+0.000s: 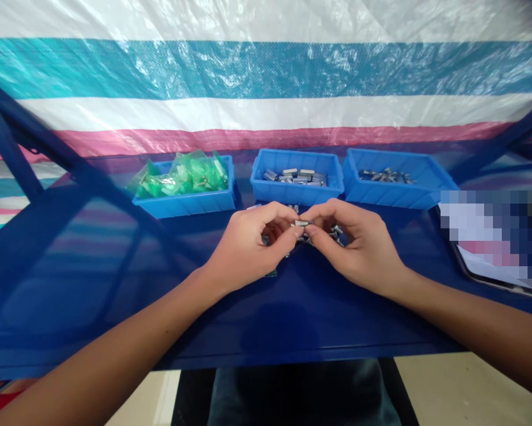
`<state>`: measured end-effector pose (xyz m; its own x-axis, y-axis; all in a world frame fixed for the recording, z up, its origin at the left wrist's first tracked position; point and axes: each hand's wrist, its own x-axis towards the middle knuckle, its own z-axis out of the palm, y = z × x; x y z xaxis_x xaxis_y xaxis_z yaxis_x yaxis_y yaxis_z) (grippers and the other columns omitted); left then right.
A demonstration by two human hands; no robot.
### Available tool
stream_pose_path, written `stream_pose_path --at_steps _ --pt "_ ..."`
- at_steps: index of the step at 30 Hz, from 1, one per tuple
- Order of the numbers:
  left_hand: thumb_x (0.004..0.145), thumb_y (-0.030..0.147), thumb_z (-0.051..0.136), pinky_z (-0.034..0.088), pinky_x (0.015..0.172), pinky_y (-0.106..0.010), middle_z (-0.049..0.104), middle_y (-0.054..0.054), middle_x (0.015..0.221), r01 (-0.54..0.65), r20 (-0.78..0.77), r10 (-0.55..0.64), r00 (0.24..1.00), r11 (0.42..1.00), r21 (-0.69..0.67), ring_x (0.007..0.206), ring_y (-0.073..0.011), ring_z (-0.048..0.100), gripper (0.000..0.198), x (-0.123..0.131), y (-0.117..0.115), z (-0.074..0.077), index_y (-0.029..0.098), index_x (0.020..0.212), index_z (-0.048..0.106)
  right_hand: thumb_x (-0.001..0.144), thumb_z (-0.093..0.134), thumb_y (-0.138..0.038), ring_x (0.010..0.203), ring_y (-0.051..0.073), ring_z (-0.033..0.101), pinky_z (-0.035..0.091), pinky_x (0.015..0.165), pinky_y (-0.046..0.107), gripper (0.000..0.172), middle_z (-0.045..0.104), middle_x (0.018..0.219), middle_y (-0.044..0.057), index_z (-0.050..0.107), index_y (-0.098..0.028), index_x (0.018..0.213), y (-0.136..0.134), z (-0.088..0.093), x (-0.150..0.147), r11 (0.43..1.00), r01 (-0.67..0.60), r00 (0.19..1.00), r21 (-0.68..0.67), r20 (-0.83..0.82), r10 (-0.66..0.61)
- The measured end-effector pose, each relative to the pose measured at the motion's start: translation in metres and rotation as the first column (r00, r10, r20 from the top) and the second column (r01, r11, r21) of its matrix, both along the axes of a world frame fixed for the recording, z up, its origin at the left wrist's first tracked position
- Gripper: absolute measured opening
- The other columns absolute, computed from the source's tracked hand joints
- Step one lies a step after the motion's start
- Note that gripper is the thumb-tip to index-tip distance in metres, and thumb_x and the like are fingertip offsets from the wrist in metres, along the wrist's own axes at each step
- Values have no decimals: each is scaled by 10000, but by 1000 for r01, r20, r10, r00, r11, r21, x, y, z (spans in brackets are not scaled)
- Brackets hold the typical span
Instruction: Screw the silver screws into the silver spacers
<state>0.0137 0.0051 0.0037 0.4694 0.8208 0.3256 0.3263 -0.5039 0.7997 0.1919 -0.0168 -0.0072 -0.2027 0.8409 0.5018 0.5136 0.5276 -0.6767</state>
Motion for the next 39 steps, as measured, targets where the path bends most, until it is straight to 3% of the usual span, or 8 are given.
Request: stream_pose_path --at_steps 6,10,18,25,29,34,39 --pt "792 172 600 504 571 -192 645 -2 699 -27 26 25 999 994 102 598 -87 599 122 -1 1 -3 148 911 613 841 556 -205 655 124 596 451 567 241 102 665 743 9 647 -185 882 0 1 -1 988 -11 998 -152 -63 1" --pt "792 150 587 501 580 -200 633 3 695 -36 7 35 999 989 145 594 -84 588 143 -1 2 -5 153 932 618 826 564 -184 636 121 598 451 572 238 92 676 722 4 656 -182 829 0 1 -1 988 -11 998 -156 -56 2" --pt "815 207 601 485 564 -183 638 3 712 38 65 -33 997 996 -80 611 -78 594 128 -1 0 2 140 923 611 801 562 -154 605 112 583 429 545 226 115 676 695 2 674 -178 791 0 2 -2 992 17 1000 -126 -24 -20" --pt "799 161 600 470 560 -178 615 18 695 17 57 -16 998 1000 -22 599 -68 573 109 0 0 1 144 906 602 831 557 -225 632 127 599 443 550 235 132 672 713 10 677 -172 840 1 3 0 969 -62 990 -241 -140 29" --pt "797 142 598 482 594 -187 623 11 730 26 61 -27 998 1000 6 634 -76 588 110 0 0 0 151 907 598 831 566 -226 628 124 590 440 551 238 104 663 704 10 656 -177 845 0 1 -1 983 -41 993 -180 -116 21" --pt "827 222 609 511 653 -212 641 -21 841 78 152 -60 987 990 -119 707 -95 619 130 -2 0 1 148 931 589 817 564 -173 591 101 548 432 547 227 81 606 640 -21 628 -187 865 -1 1 -2 998 -6 997 -58 -73 2" --pt "801 218 649 490 628 -198 618 4 778 87 199 -49 979 978 -188 679 -85 605 143 -1 2 1 153 898 567 800 574 -129 554 81 518 412 519 207 124 571 614 -42 620 -179 904 0 0 -2 1000 -26 1000 18 -4 26"
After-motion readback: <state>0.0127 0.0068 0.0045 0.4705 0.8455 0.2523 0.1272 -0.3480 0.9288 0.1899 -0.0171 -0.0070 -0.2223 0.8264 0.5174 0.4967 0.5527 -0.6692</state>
